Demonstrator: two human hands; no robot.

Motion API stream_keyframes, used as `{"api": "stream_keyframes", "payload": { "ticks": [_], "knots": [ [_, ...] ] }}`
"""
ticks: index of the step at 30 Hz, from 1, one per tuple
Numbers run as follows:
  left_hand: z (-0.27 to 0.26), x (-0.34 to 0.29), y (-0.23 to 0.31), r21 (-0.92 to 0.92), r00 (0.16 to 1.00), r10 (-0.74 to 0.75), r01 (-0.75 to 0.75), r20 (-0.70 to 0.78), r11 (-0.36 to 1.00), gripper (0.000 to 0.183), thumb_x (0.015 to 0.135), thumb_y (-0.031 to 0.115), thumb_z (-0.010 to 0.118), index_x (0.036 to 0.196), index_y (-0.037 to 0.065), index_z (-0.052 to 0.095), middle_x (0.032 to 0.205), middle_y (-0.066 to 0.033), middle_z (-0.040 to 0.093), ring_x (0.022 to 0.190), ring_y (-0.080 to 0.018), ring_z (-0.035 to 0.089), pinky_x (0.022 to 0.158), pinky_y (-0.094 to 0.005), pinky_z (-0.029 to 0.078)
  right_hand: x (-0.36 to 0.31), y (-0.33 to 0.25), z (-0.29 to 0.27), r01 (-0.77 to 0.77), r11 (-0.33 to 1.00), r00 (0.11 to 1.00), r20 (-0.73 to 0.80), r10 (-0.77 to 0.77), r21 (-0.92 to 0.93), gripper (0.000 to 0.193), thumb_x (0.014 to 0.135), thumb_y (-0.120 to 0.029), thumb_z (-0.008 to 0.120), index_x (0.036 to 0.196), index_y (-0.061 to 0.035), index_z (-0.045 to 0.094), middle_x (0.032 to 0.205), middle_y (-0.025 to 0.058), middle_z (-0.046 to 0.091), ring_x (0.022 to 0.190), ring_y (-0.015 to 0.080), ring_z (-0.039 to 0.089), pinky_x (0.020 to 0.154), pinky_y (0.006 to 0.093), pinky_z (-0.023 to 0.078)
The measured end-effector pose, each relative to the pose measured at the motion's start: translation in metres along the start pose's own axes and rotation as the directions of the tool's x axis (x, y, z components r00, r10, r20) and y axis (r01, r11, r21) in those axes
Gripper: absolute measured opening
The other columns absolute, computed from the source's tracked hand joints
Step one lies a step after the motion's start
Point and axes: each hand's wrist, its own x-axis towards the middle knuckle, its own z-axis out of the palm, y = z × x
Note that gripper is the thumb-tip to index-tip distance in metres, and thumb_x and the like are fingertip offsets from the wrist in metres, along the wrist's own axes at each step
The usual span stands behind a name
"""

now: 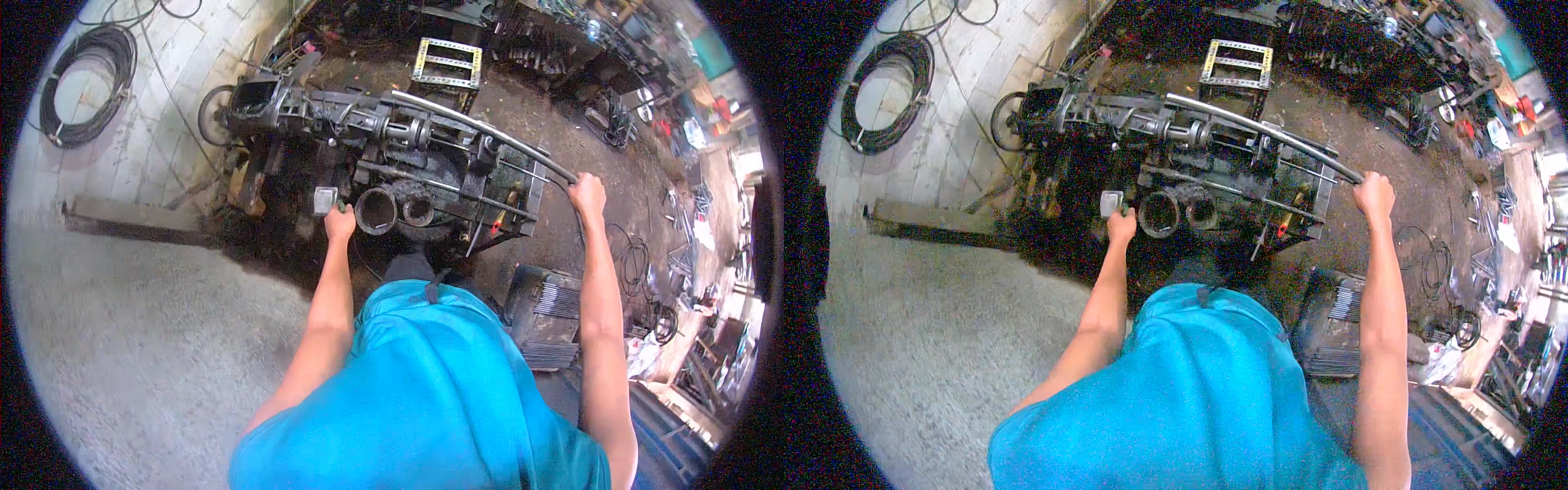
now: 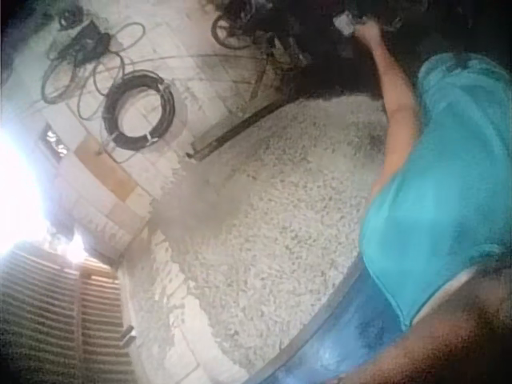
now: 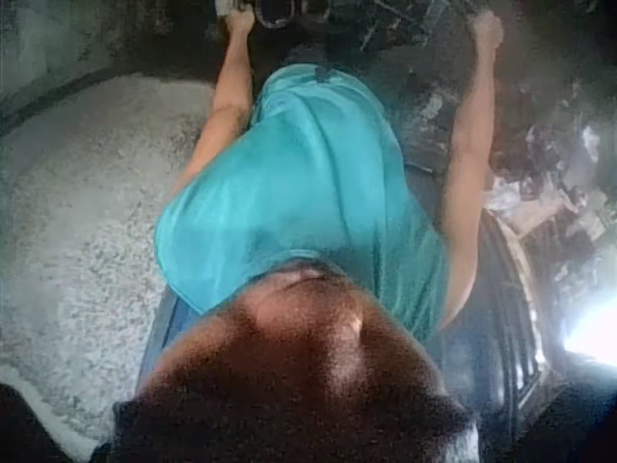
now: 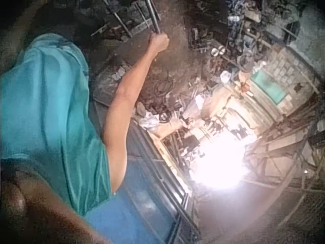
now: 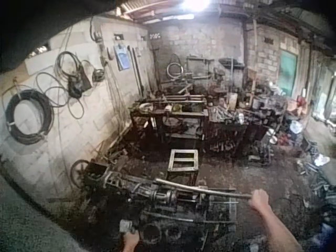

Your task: Bending a metal pipe using a manual or semi-automated bending machine.

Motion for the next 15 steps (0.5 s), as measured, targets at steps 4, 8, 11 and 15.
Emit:
{"api": "stream_keyframes", "payload": {
  "ticks": [4,8,11,15],
  "knots": [
    [-0.006,0.008,-0.008,0.11,0.988,0.094,-0.107,0.121,0.988,0.04,0.085,0.033,0.055,0.105,-0.001,0.061,0.099,-0.0278,0.062,0.098,-0.0433,0.058,0.086,-0.0475,0.046,-0.009,-0.007,-0.004,-0.123,0.991,0.991,0.044,0.126,-0.057,0.027,0.078,-0.017,0.054,0.097,-0.0056,0.068,0.101,0.0235,0.064,0.094,0.0393,0.062,0.081,0.0463,0.05],
    [-0.009,0.012,-0.014,0.172,0.97,0.179,-0.207,0.165,0.963,0.037,0.087,0.031,0.052,0.102,-0.001,0.061,0.097,-0.0277,0.063,0.094,-0.0448,0.059,0.082,-0.0499,0.047,-0.012,-0.011,-0.001,-0.17,0.985,0.985,0.035,0.171,-0.026,0.028,0.078,-0.017,0.054,0.098,-0.0043,0.068,0.104,0.0234,0.064,0.097,0.0391,0.062,0.083,0.0457,0.05],
    [-0.014,0.013,-0.015,0.216,0.959,0.199,-0.242,0.202,0.946,0.036,0.087,0.03,0.051,0.1,-0.002,0.059,0.093,-0.0286,0.063,0.091,-0.0447,0.06,0.08,-0.0504,0.047,-0.01,-0.024,-0.013,-0.224,0.971,0.97,0.073,0.23,-0.085,0.028,0.077,-0.017,0.054,0.097,-0.0029,0.068,0.103,0.0238,0.064,0.097,0.0392,0.062,0.084,0.0455,0.05],
    [-0.019,0.019,-0.02,0.124,0.946,0.235,-0.266,0.222,0.956,0.035,0.088,0.03,0.05,0.105,0.0,0.059,0.092,-0.0282,0.063,0.091,-0.0442,0.06,0.08,-0.0508,0.047,-0.004,-0.025,-0.013,-0.256,0.962,0.96,0.089,0.265,-0.1,0.028,0.075,-0.015,0.055,0.095,0.0001,0.068,0.101,0.0242,0.064,0.097,0.0387,0.062,0.084,0.0444,0.05]
  ]
}}
